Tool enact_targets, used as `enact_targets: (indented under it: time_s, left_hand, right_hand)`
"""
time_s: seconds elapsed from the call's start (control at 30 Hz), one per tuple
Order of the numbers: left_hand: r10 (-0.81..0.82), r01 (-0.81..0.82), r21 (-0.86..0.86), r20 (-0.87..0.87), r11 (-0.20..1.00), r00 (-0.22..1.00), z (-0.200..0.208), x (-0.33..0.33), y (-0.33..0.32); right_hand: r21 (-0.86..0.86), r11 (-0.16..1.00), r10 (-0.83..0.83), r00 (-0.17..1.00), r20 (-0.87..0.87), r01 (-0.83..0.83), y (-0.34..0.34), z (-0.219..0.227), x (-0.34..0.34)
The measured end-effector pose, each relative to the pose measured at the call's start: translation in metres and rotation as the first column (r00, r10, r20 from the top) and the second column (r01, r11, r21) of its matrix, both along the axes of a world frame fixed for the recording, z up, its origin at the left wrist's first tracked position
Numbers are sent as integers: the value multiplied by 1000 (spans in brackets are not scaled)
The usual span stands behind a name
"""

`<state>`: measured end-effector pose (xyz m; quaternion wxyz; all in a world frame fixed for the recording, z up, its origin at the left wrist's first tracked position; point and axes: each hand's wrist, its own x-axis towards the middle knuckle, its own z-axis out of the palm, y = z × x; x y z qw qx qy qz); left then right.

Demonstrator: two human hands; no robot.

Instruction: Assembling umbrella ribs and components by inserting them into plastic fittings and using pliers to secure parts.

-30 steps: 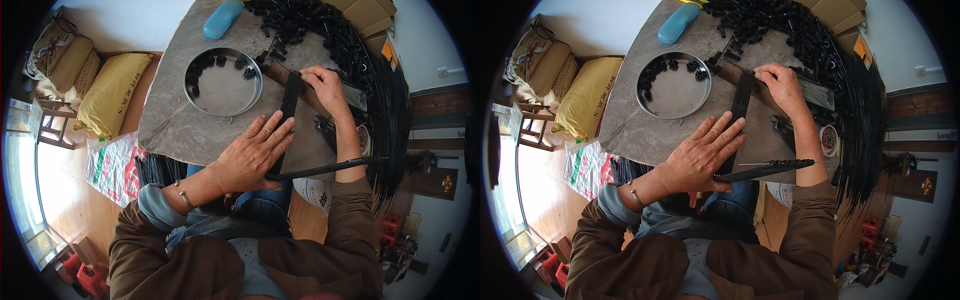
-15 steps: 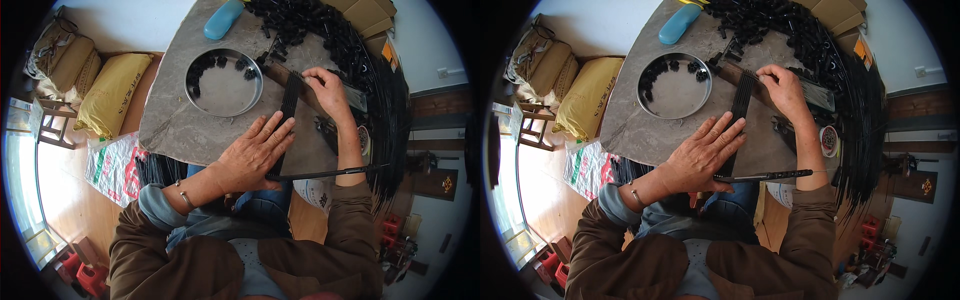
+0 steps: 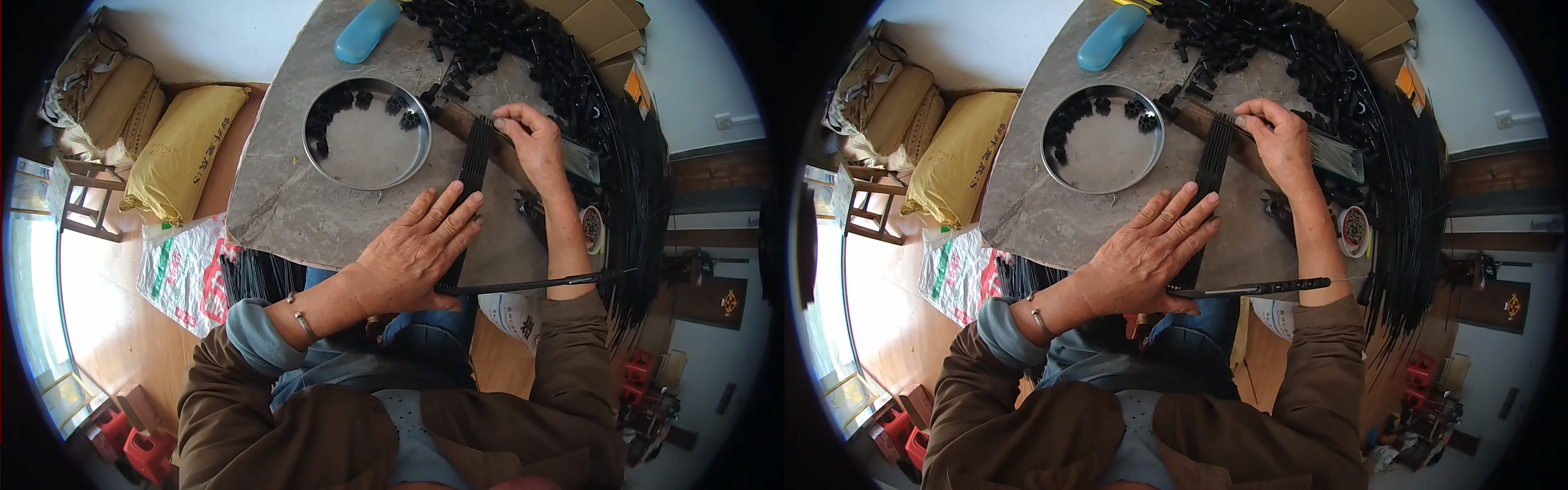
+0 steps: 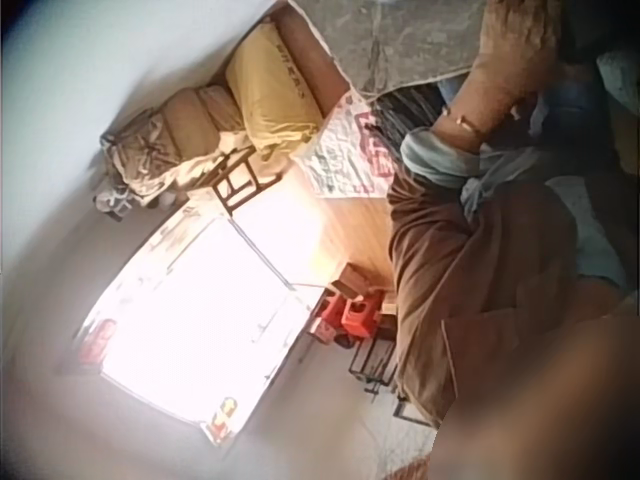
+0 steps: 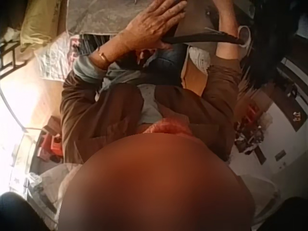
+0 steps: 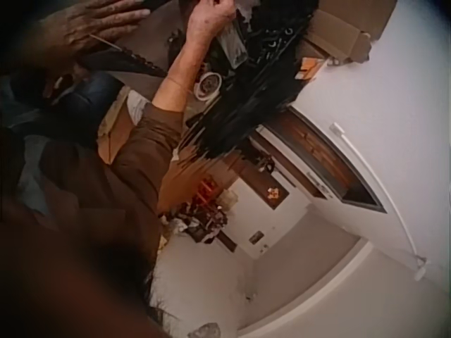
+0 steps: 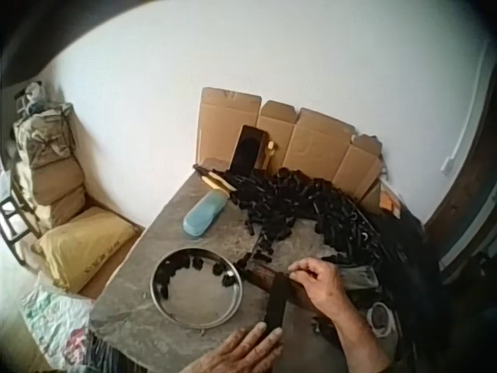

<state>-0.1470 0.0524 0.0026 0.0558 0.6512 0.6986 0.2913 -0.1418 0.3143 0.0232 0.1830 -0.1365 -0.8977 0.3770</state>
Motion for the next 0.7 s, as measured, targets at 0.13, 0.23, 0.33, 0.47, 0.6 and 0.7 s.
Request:
enact_targets:
  time_s: [0.13, 0.23, 0.33, 0.47, 0.6, 0.7]
  left_hand:
    - [-2, 2, 1, -3, 1000, 1000, 0, 0, 0]
    - [-2, 2, 0, -8, 1000, 1000, 0, 0, 0]
    - [2, -2, -2, -10, 1000, 1000, 0, 0, 0]
    - [1, -1, 1, -2, 1000, 1000, 0, 0, 1]
    - [3, -3, 2, -3, 1000, 1000, 0, 0, 0]
    - [3, -3, 1, -7, 1000, 1000, 0, 0, -1]
  right_hand:
    - [35, 999, -3, 1000, -27, 4, -3, -1, 8]
    - [-4, 1000, -5, 1000, -8, 5, -3, 1, 9]
    - [17, 1000, 16, 1000, 8, -16, -4, 5, 6]
    - [34, 999, 39, 999, -34, -38, 0, 2, 4]
    - [146, 988, 62, 996, -57, -53, -3, 5, 4]
    - [112, 992, 63, 997, -37, -58, -5, 4, 4]
